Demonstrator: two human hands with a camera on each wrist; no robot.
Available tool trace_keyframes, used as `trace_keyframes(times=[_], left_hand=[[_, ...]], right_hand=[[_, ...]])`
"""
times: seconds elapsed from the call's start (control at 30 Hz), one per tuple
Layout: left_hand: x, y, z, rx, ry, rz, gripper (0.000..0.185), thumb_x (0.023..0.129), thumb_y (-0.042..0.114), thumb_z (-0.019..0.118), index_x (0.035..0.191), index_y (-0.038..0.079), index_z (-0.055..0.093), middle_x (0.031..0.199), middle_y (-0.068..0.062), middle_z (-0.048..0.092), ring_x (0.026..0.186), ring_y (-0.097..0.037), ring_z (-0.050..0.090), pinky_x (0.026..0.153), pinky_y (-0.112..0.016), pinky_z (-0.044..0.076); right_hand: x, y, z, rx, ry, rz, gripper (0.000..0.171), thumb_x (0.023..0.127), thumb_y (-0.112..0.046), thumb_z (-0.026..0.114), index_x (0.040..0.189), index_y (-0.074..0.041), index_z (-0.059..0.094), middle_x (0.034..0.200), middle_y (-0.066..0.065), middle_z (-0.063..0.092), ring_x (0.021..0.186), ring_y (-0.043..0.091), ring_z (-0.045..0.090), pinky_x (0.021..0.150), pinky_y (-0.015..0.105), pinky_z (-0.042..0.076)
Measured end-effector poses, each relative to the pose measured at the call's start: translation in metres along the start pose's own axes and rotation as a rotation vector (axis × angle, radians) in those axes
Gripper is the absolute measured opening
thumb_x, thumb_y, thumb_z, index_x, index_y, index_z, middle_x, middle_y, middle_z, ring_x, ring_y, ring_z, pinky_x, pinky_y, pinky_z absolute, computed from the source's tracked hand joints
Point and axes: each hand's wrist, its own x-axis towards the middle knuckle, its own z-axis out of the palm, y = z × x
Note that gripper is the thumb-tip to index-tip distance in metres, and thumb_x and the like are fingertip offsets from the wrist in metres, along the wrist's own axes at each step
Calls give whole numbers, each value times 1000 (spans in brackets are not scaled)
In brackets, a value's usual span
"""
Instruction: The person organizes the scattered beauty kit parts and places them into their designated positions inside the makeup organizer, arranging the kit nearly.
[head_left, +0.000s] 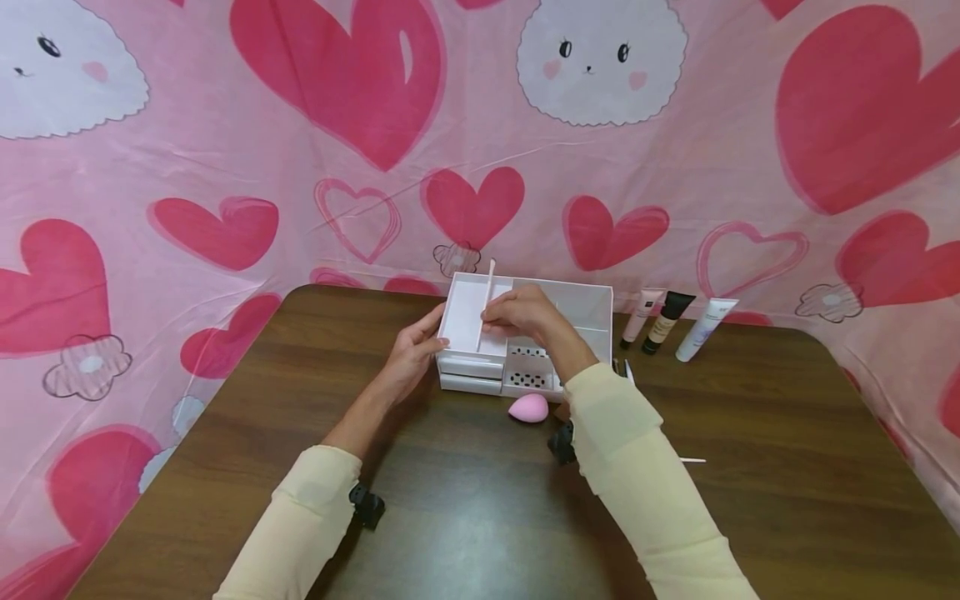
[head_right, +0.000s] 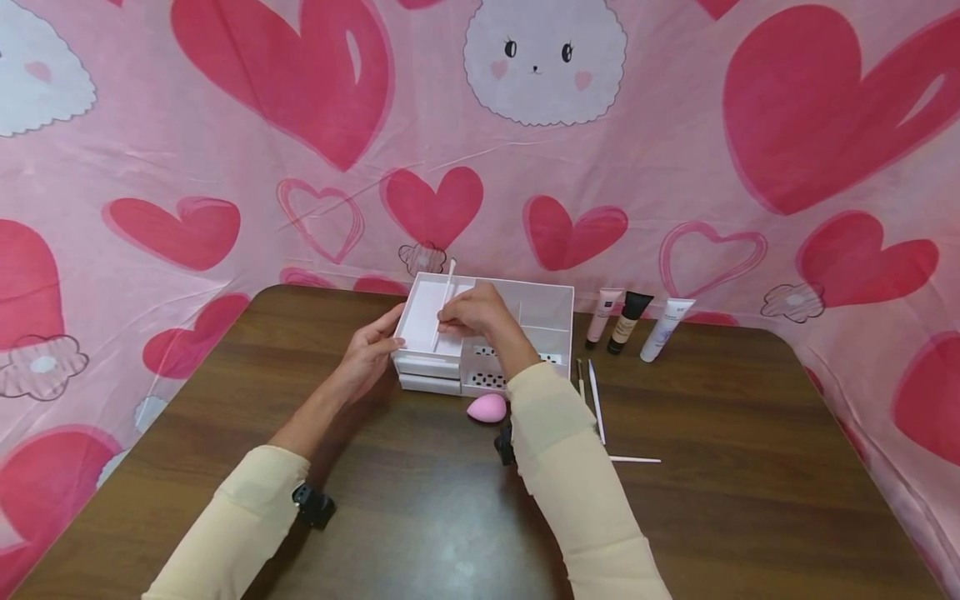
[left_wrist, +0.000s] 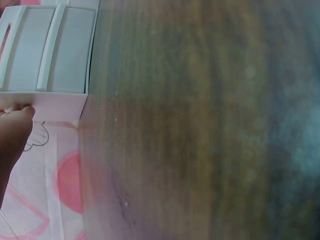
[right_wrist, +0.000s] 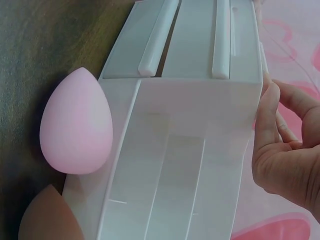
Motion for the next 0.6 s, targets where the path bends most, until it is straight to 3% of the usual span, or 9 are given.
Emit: trace_keyframes(times=[0.4,0.5,0.6], left_hand=[[-2,2,2,-14,-7,0,65,94,-10,38,153,-5,13,166,-14,10,152,-27,11,123,-46,10],[-2,2,1,-7,-4,-4,65,94,-9,38,154,-4,13,166,-14,11,152,-26,12,123,-37,19],[-1,1,1,2,-5,-10,65,94,-9,38,154,-3,14,166,-13,13,152,-26,13,122,-35,21]], right_hand=[[1,-3,5,-34,11,37,32,85,-2,68,115,11,66,58,-2,64,52,3,62,53,14,51],[2,-3,6,-75,17,28,33,84,-2,69,114,9,67,56,-4,63,51,2,61,53,13,51],[2,-3,6,-124,26,24,32,83,-3,70,113,7,69,55,-5,63,50,1,61,53,13,50]])
